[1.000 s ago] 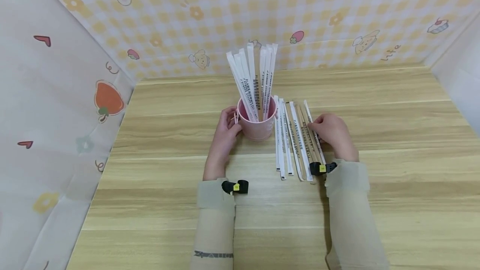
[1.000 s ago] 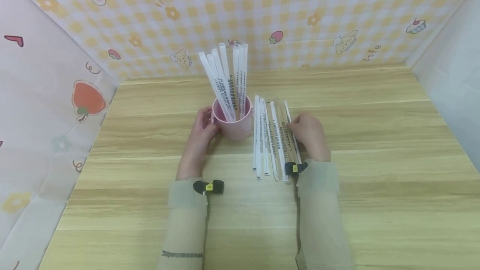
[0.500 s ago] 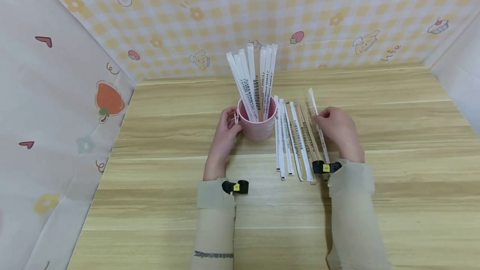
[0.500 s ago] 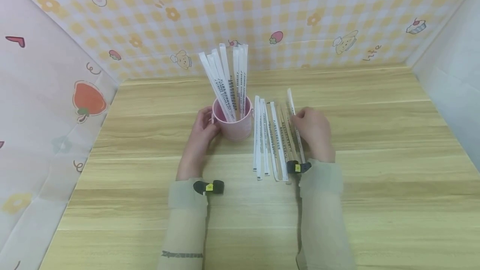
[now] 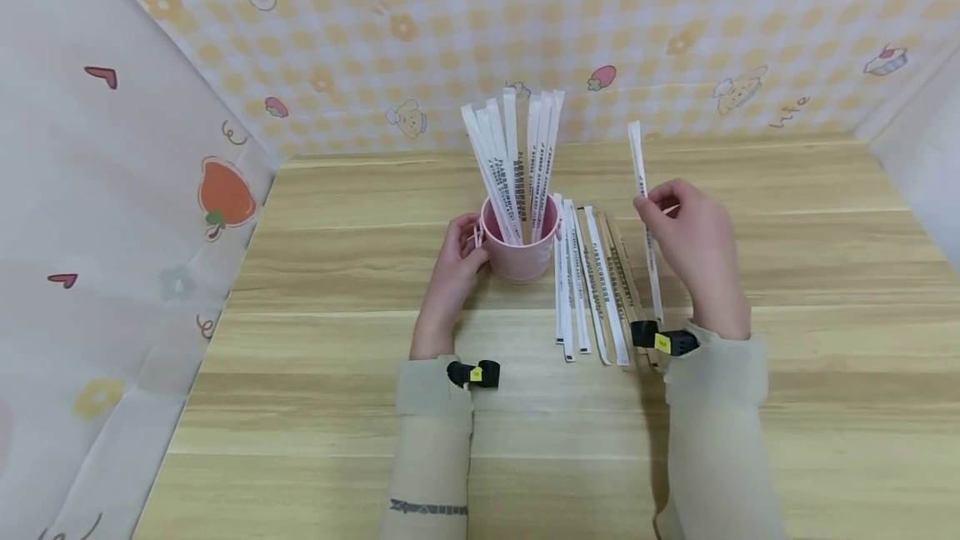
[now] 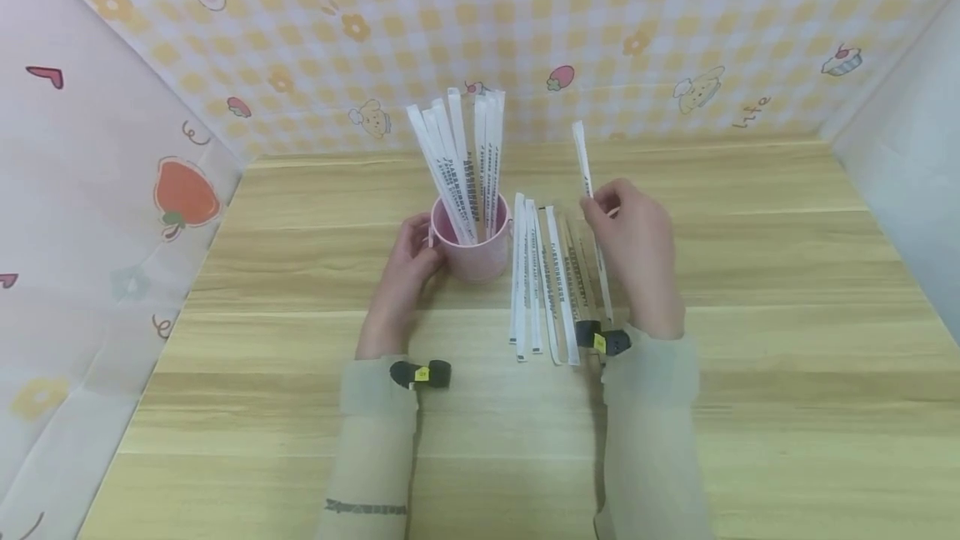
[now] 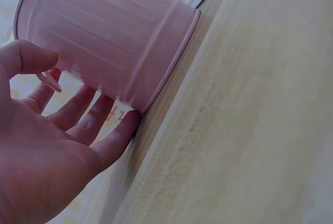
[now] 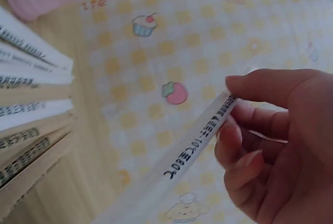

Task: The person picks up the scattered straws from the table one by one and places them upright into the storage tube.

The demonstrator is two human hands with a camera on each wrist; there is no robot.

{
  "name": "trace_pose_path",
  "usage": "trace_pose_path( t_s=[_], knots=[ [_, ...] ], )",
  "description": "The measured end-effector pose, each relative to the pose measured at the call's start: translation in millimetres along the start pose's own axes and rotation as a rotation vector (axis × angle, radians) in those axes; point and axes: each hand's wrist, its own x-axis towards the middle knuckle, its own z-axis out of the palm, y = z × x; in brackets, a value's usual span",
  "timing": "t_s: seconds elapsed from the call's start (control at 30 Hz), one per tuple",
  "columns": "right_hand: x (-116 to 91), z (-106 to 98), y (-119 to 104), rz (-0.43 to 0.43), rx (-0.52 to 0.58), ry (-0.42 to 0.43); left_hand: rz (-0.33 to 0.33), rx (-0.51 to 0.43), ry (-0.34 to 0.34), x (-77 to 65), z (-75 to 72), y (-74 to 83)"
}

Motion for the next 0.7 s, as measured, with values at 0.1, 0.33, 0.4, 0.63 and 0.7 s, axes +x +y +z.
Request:
trace_pose_path(
  t_s=[0.1, 0.33, 0.4, 0.63, 0.7],
  knots=[
    [-2.1, -3.0, -9.1, -0.044, 0.048, 0.064, 0.001, 0.004, 0.002, -0.1, -0.1, 0.1],
    [-3.1, -2.5, -28.1, -0.161, 0.234, 0.250, 0.002, 0.010, 0.001, -0.6, -1.0, -1.1],
    [-3.0, -2.4, -34.1, -0.187, 0.326, 0.301, 0.003, 0.010, 0.001, -0.5, -1.2, -2.2],
    [-14.5, -9.0, -70.2, -0.322, 0.575, 0.451, 0.014, 0.007, 0.001, 1.0, -0.8, -3.2],
    [-16.1, -9.3, -75.6, -0.364, 0.610, 0.479, 0.010, 0.005, 0.000, 1.0, -0.2, -2.7]
  ],
)
